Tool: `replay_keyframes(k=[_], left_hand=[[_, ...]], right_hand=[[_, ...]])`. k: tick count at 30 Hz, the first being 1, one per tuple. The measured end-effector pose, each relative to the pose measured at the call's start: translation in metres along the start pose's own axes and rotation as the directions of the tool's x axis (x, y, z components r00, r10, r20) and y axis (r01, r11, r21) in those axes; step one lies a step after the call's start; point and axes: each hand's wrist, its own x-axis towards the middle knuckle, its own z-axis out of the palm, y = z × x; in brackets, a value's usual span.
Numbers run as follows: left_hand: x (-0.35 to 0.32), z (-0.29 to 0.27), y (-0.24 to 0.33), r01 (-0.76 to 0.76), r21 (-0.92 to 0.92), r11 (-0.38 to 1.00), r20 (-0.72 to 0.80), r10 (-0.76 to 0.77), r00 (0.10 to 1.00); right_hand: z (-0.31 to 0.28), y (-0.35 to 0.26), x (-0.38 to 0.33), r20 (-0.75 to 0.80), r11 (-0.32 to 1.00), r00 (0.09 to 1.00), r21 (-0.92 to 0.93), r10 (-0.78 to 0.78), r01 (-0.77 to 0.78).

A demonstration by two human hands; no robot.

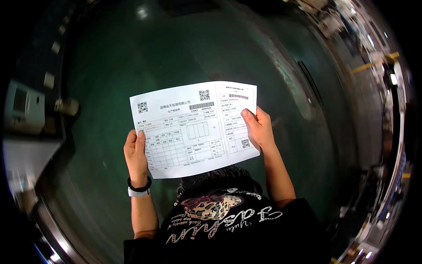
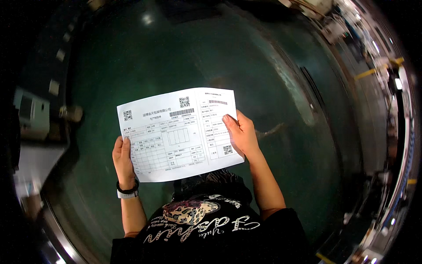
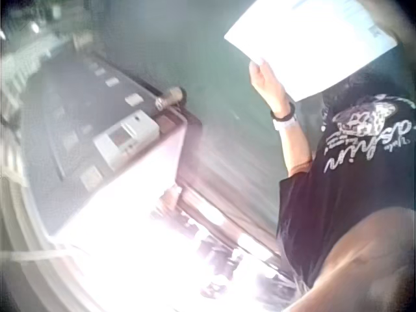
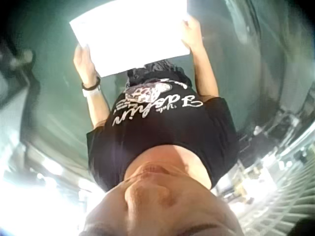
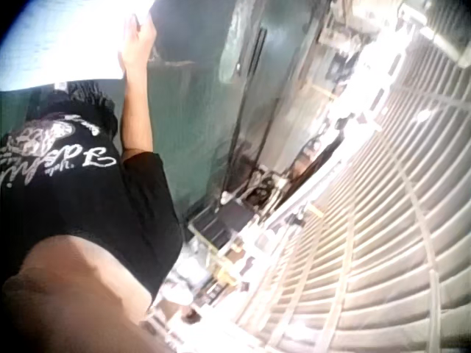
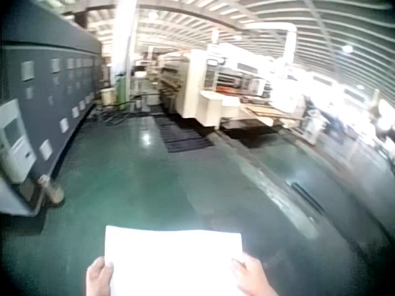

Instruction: The person holds a production document, attaches it to the side of a machine, and then uses a hex key to tighten or adjust components on a large rotating cylinder.

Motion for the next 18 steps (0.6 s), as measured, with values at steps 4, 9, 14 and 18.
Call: replay_keyframes(k=[4, 9, 14, 18], left_hand=[[0.008, -0.001, 0.006, 0.055, -0.078, 0.995, -0.042, -0.058, 0.997], [0.03, -0.003, 0.023, 0.154, -0.056, 0.986, -0.031, -0.156, 0.987], [0.014, -0.006, 0.026, 0.195, 0.053, 0.979, -0.017, -0.194, 0.981], [0.006, -0.006, 0.027, 0.246, 0.058, 0.967, 0.034, -0.248, 0.968]], right_hand=[[0.004, -0.002, 0.014, 0.005, 0.998, 0.999, -0.032, 0.051, -0.05], [0.01, -0.002, 0.038, -0.005, 0.99, 0.995, 0.103, 0.099, -0.098], [0.003, -0.005, 0.034, -0.002, 0.993, 0.997, 0.084, 0.082, -0.081], [0.005, 0.003, 0.029, -0.039, 0.996, 0.996, 0.019, 0.084, -0.083]])
